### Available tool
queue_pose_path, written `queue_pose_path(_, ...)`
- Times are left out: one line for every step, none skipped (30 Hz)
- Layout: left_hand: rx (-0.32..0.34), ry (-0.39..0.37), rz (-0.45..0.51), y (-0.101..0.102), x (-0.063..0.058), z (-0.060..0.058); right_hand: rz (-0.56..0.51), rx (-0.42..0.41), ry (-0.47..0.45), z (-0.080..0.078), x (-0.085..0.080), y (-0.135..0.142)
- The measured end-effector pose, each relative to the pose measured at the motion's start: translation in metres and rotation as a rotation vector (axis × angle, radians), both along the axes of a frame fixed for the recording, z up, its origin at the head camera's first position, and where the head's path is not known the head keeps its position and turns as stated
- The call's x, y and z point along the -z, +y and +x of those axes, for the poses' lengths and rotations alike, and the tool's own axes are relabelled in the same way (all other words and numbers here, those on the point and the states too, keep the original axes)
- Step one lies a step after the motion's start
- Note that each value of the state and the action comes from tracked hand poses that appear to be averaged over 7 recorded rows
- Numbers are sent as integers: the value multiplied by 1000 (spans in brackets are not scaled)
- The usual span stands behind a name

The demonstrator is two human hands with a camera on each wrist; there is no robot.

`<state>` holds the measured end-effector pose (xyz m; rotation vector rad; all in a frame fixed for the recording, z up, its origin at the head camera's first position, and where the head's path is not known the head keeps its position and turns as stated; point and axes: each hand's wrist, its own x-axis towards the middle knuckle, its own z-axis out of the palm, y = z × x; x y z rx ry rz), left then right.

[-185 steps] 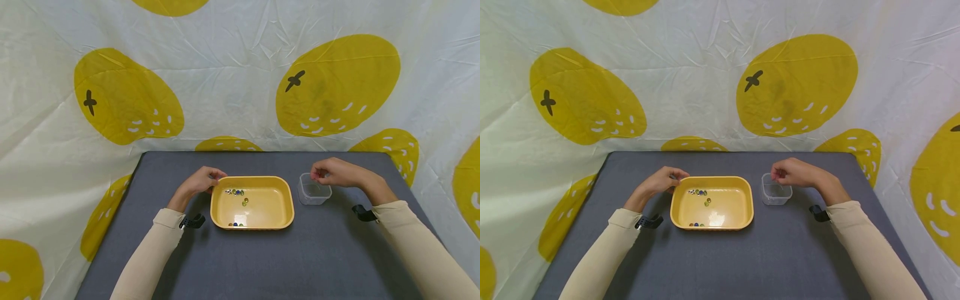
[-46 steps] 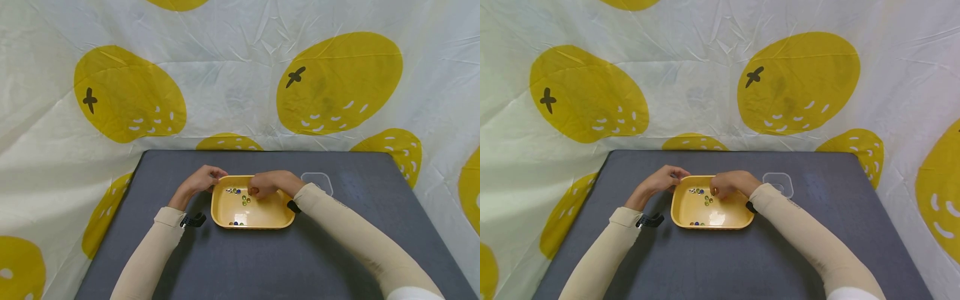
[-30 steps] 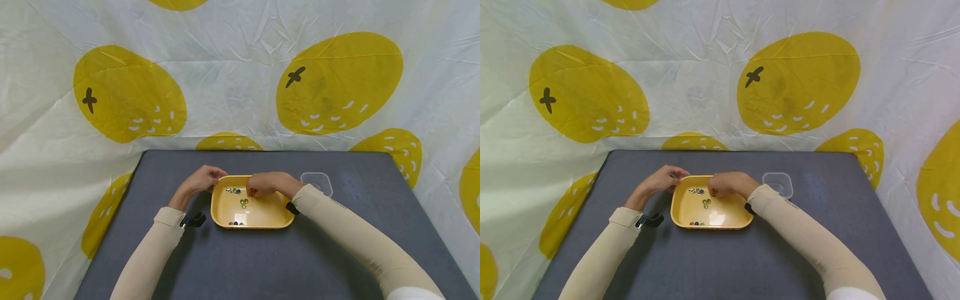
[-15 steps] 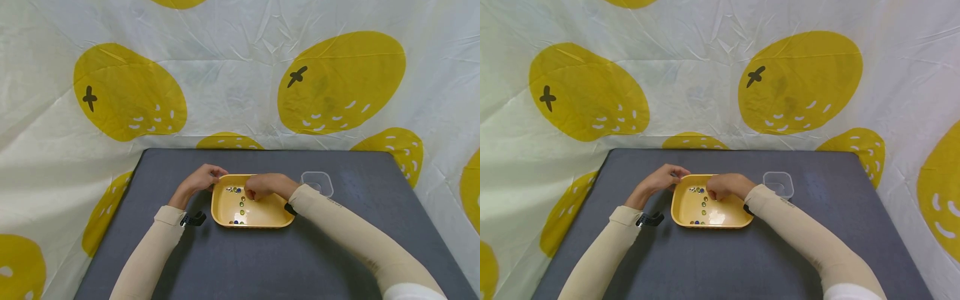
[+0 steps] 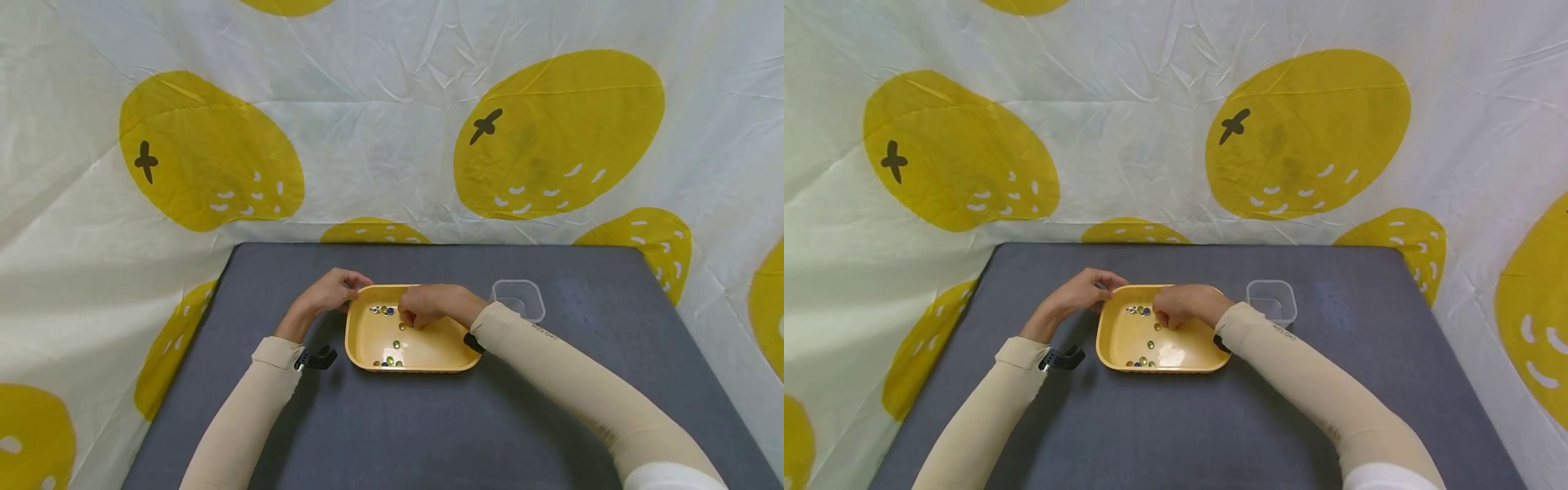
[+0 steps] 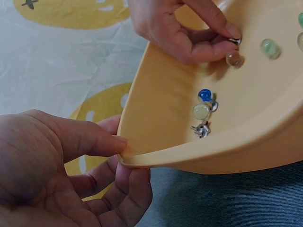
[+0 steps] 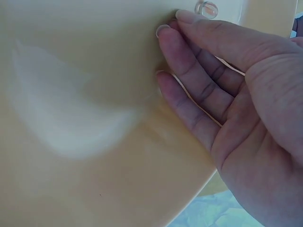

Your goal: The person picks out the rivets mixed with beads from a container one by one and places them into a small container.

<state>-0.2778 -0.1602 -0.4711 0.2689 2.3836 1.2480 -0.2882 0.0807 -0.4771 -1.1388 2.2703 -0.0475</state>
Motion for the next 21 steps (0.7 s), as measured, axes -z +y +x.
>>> queue_pose_path(-2, -1, -1, 0, 0, 0, -2, -3, -1, 0, 0, 0)
queue_pose_path(0, 1, -3, 0, -1, 0, -6, -5, -3, 0, -1, 0)
queue_pose_path(0, 0, -3, 0, -1, 0, -8, -5, -8, 0, -1, 0)
queue_pose_path(-1, 0, -2, 0, -2, 1, -8, -3, -12, 0, -2, 0)
queue_pose_path(-1, 0, -1, 0, -2, 1, -7, 0, -19, 0, -3, 0)
queue_pose_path(-1, -1, -1, 0, -2, 1, -6, 1, -24, 0, -4, 0)
queue_pose_path(-1, -2, 2, 0, -2, 1, -7, 3, -30, 1, -4, 0)
queue_pose_path(0, -3, 4, 0, -2, 1, -8, 3, -34, 1, -5, 1)
queue_pose_path(-3, -6, 7, 0, -2, 1, -14, 1, -40, 1, -6, 1)
queue_pose_path(-4, -7, 7, 0, -2, 1, -20, 1, -46, 1, -7, 2)
queue_pose_path(-4, -8, 7, 0, -2, 0, -28, -3, -49, 1, -8, 3)
queue_pose_path(-5, -9, 7, 0, -1, 0, -38, -6, -57, 1, -9, 5)
queue_pose_path(-5, -7, 6, 1, -1, 0, -51, -7, -67, 1, -11, 6)
queue_pose_path(-5, -6, 4, 1, -1, 0, -60, -6, -76, 1, -12, 8)
queue_pose_path(-5, -4, 2, 1, -1, 0, -73, -6, -88, 1, -13, 9)
queue_pose_path(-5, -3, 2, 0, -1, 0, -84, -2, -99, 1, -14, 11)
queue_pose_path(-4, -2, 1, 0, -1, 0, -96, -2, -106, 1, -15, 12)
queue_pose_path(-3, -1, 1, 0, -1, 0, -107, 1, -113, 1, -17, 14)
queue_pose_path(-1, 0, 1, 0, -1, 0, -115, 4, -112, 1, -18, 15)
queue_pose_path(-1, 1, 2, 0, -1, 0, -124, 4, -108, 1, -20, 16)
queue_pose_path(0, 2, 3, 0, -1, 0, -134, 0, -99, 2, -21, 18)
